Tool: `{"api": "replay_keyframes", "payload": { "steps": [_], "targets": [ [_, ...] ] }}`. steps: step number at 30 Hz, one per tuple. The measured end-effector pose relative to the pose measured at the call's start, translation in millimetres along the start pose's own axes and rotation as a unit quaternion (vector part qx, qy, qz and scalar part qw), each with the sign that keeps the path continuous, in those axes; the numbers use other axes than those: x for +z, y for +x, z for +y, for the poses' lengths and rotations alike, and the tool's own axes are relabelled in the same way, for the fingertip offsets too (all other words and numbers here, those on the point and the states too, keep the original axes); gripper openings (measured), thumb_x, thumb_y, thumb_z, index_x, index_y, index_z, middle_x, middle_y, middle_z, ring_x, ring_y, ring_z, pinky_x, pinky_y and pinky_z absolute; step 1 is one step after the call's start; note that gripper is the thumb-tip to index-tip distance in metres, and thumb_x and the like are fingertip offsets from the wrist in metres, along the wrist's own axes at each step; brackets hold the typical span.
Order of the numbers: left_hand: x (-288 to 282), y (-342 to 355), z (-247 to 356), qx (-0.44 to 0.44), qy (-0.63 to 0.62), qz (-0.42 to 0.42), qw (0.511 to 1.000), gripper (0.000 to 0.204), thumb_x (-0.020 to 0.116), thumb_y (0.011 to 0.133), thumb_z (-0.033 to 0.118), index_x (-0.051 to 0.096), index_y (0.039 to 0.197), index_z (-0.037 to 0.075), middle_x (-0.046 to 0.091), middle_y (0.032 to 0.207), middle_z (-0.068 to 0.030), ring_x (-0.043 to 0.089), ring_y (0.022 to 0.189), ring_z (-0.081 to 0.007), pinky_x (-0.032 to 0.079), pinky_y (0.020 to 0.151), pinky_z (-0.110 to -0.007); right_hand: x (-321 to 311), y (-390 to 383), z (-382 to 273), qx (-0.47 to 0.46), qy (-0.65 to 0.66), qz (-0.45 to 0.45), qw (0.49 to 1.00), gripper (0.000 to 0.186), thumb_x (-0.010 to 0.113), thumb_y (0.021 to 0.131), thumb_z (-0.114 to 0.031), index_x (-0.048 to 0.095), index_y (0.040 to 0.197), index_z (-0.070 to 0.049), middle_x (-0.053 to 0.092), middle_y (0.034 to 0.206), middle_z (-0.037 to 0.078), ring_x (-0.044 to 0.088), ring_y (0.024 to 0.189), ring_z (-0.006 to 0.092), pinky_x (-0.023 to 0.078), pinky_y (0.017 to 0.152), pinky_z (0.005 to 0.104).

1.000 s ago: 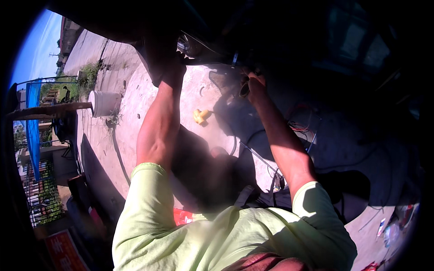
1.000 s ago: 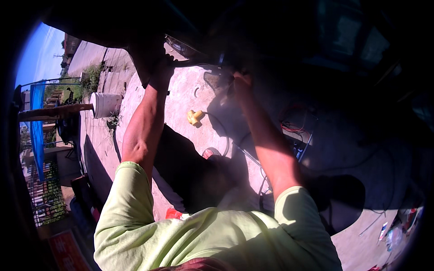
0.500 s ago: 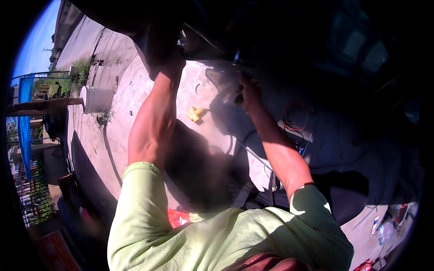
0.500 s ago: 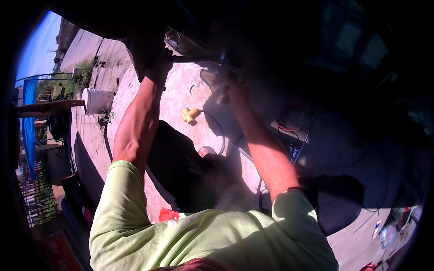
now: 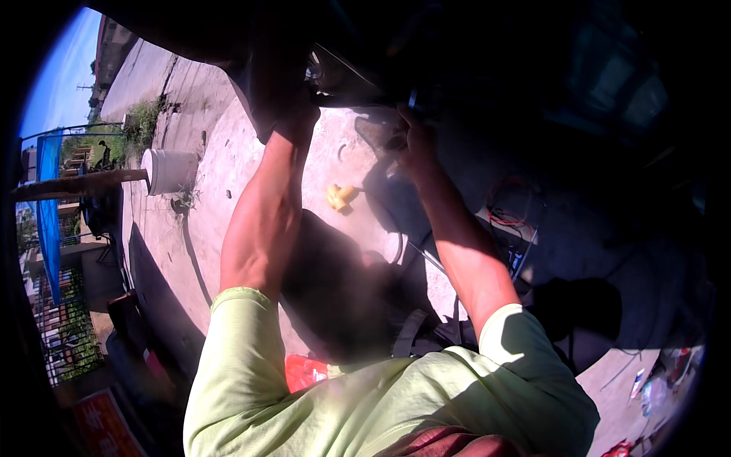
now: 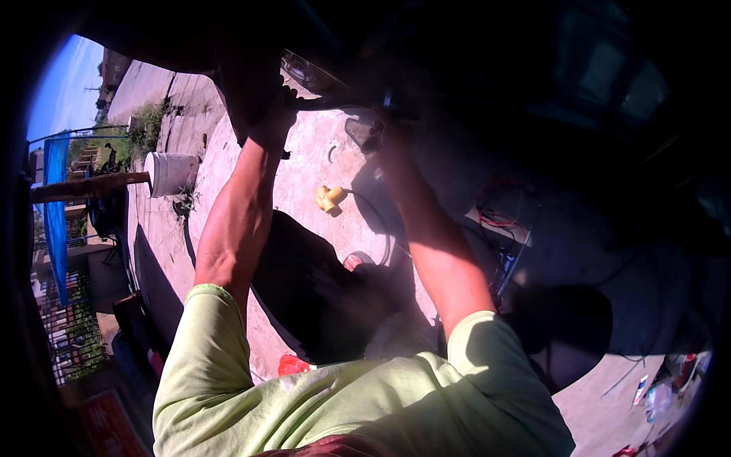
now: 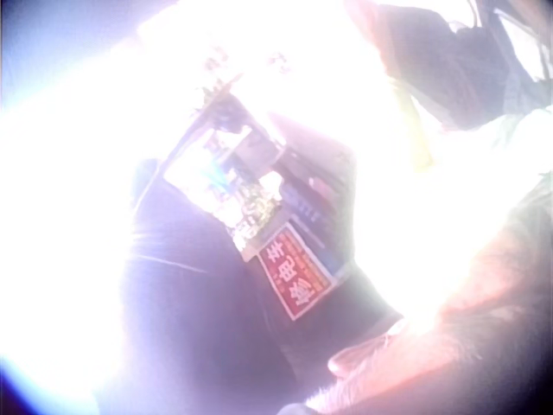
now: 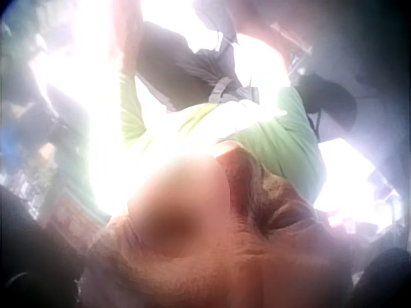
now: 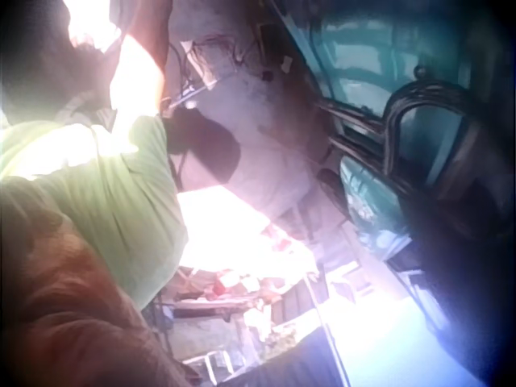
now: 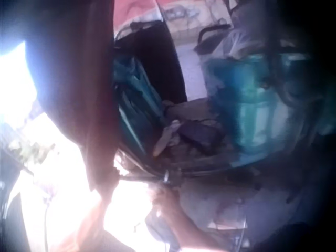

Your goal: The person uses a screwdriver to work on the wiring and internal components of a scooter while sitting on the ground.

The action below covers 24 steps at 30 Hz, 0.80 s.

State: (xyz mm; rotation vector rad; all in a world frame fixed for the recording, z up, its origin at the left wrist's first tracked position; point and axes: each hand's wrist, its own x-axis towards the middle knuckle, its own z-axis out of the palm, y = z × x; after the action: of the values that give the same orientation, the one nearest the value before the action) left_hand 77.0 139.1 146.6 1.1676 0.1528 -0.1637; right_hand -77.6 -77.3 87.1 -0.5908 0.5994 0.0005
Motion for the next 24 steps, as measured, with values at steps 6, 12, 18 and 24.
{"api": "replay_keyframes", "payload": {
  "steps": [6, 12, 18, 24],
  "targets": [
    [1, 2, -1, -0.005, -0.016, -0.003, 1.000, 0.012, 0.057, 0.095, 0.015, 0.059, 0.107, 0.010, 0.059, 0.089, -0.0059, 0.060, 0.091, -0.0223, 0.048, 0.091, -0.045, -17, 10, -2, -0.021, 0.002, -0.072, 0.997, 0.020, 0.075, 0.085, -0.024, 0.060, 0.081, -0.011, 0.054, 0.066, 0.002, 0.056, 0.060, 0.0178, 0.049, 0.044, 0.0360],
    [-2, -1, 0, -0.006, -0.017, 0.005, 1.000, 0.012, 0.057, 0.096, 0.015, 0.059, 0.106, 0.010, 0.060, 0.090, -0.0063, 0.061, 0.091, -0.0225, 0.049, 0.091, -0.045, -16, 18, 6, -0.028, 0.018, -0.076, 0.997, 0.019, 0.072, 0.089, -0.026, 0.061, 0.084, -0.011, 0.055, 0.067, 0.002, 0.057, 0.061, 0.0181, 0.049, 0.045, 0.0361],
    [0, -2, -4, -0.001, -0.012, 0.014, 1.000, 0.012, 0.057, 0.096, 0.015, 0.059, 0.106, 0.009, 0.060, 0.090, -0.0066, 0.061, 0.092, -0.0228, 0.049, 0.092, -0.045, -14, 9, 0, -0.002, 0.013, -0.085, 0.996, 0.021, 0.071, 0.089, -0.028, 0.060, 0.083, -0.011, 0.056, 0.067, 0.002, 0.057, 0.061, 0.0177, 0.049, 0.043, 0.0327],
    [9, -1, -9, -0.001, -0.015, 0.017, 1.000, 0.012, 0.057, 0.096, 0.016, 0.059, 0.106, 0.009, 0.061, 0.091, -0.0070, 0.062, 0.092, -0.0230, 0.049, 0.092, -0.046, -28, -7, -22, 0.051, -0.074, -0.081, 0.993, 0.024, 0.072, 0.088, -0.030, 0.059, 0.084, -0.010, 0.056, 0.069, 0.003, 0.056, 0.056, 0.0172, 0.048, 0.046, 0.0323]
  ]
}}
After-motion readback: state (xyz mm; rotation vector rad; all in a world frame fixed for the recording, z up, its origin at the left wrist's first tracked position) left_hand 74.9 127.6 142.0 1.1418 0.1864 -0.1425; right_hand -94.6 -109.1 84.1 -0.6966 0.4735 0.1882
